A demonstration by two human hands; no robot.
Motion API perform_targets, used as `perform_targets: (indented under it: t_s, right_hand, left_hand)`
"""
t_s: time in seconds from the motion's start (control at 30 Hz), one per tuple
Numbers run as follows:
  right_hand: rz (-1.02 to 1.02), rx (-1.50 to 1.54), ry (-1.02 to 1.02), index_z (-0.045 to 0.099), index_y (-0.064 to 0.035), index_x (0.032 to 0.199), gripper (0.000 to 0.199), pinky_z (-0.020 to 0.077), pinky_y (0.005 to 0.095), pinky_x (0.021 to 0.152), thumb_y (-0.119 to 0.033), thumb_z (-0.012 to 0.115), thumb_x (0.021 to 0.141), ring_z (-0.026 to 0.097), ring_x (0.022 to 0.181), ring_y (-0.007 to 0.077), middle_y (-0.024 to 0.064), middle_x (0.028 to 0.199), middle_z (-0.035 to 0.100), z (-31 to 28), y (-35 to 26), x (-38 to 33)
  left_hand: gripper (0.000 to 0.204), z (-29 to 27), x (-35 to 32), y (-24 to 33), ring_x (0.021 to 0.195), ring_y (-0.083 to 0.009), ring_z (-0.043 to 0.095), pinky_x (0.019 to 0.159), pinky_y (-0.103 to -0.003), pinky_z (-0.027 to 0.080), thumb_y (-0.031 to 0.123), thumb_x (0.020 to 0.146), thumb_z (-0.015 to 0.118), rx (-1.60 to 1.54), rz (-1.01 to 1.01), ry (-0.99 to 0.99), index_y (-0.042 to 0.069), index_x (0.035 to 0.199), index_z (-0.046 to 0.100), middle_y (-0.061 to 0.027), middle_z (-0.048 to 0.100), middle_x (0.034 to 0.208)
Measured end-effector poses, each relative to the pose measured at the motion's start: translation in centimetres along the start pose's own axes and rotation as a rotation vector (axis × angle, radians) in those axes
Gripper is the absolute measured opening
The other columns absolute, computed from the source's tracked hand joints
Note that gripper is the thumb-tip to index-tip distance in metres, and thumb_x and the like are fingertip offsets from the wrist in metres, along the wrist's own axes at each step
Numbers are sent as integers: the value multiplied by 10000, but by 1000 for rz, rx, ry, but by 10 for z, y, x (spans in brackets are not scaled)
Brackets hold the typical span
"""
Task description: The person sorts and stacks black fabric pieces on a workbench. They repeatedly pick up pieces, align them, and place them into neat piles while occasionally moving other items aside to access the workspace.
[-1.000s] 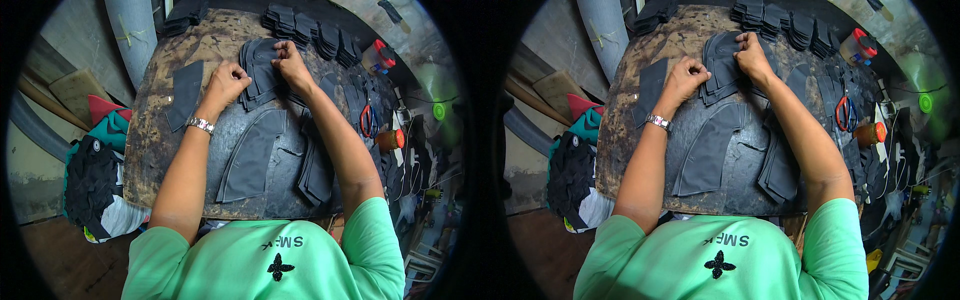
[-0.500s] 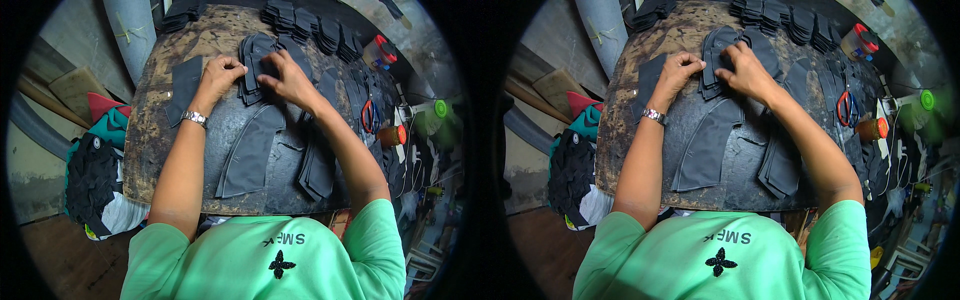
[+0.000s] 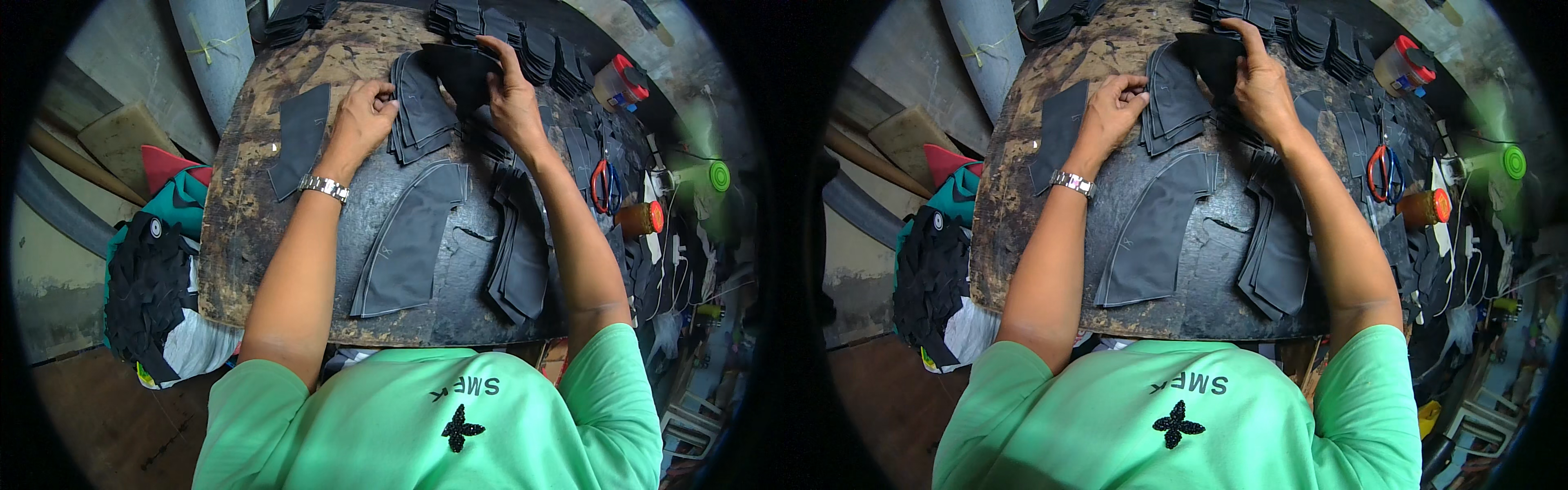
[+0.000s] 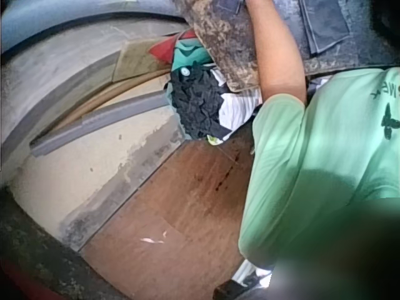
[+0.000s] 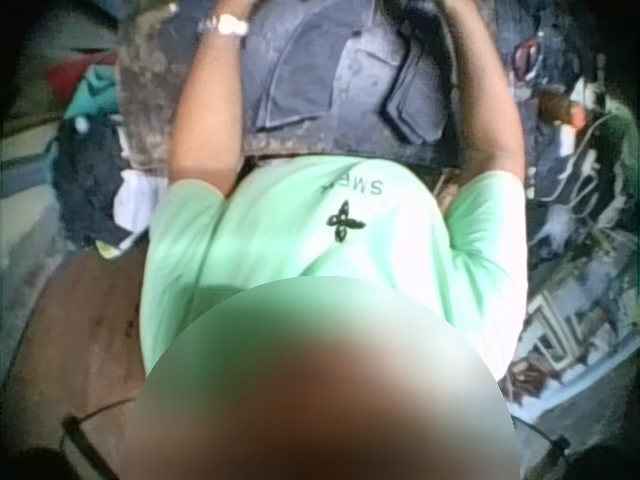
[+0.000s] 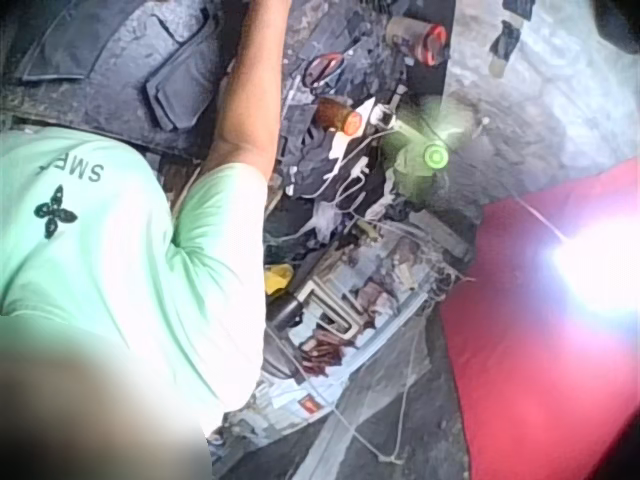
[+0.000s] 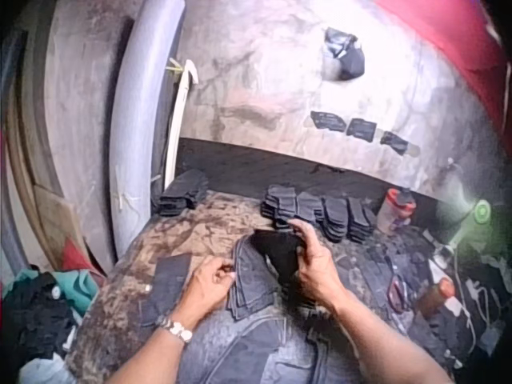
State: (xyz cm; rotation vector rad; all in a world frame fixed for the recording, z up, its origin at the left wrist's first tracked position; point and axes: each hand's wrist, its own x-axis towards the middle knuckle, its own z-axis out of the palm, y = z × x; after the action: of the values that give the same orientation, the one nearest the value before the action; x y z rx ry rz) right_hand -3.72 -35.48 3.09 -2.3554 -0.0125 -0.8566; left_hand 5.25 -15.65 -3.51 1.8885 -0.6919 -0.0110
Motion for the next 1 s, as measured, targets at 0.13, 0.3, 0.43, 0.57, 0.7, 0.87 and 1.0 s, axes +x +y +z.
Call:
perform_targets:
  t_s: [0.13, 0.3, 0.43, 0.57, 0.7, 0.87, 1.0]
  right_hand:
    - [-25, -163, -166, 655, -59, 1035, 378, 453, 314, 836, 119, 423, 795, 588, 900, 281, 125, 930, 564, -9, 7, 0]
    - [-29, -117, -186, 645, -8, 1042, 336, 462, 366, 827, 85, 422, 809, 592, 923, 363, 163, 976, 567, -5, 3, -4]
    - [-11, -106, -174, 649, -8, 1041, 328, 465, 344, 813, 74, 418, 824, 602, 889, 330, 149, 978, 586, -6, 6, -2]
    - [54, -38, -189, 632, 6, 1082, 344, 431, 249, 812, 92, 402, 842, 581, 879, 188, 91, 924, 562, -11, 12, -3]
    - [46, -36, -218, 633, 7, 1082, 298, 446, 274, 817, 56, 449, 853, 590, 893, 216, 102, 963, 562, -11, 11, -3]
    - [-63, -95, -364, 616, 10, 1122, 375, 486, 361, 803, -190, 693, 814, 610, 928, 332, 153, 1028, 560, -6, -11, -10]
    - [-225, -300, -459, 604, 43, 1098, 572, 504, 396, 761, -364, 765, 731, 603, 918, 366, 151, 1078, 545, 6, -23, -20]
  left_hand:
    - [342, 8, -3, 0, 814, -227, 596, 752, -328, 491, 115, 784, 650, 45, 56, -9, -22, 1097, 631, -146, 580, 971]
    - [393, 9, -4, -1, 741, -187, 556, 701, -291, 480, 120, 760, 670, 120, 127, 36, -12, 1128, 623, -116, 533, 882]
    - [445, 6, -4, 2, 786, -256, 584, 755, -337, 492, 146, 743, 648, 68, 51, -17, -49, 1141, 605, -171, 539, 965]
    - [476, 2, -5, 7, 819, -277, 601, 785, -355, 496, 146, 729, 639, 45, 2, -55, -64, 1154, 595, -190, 552, 993]
    - [488, 1, -5, 8, 755, -177, 532, 714, -285, 471, 181, 734, 694, 68, 34, -33, -17, 1171, 604, -88, 502, 878]
    - [543, 4, -5, 5, 774, -182, 531, 720, -288, 472, 255, 724, 739, 97, 25, -34, -36, 1160, 598, -97, 522, 913]
    - [555, 9, -5, 5, 781, -177, 532, 720, -293, 473, 290, 736, 755, 138, 64, 27, -39, 1154, 597, -101, 533, 928]
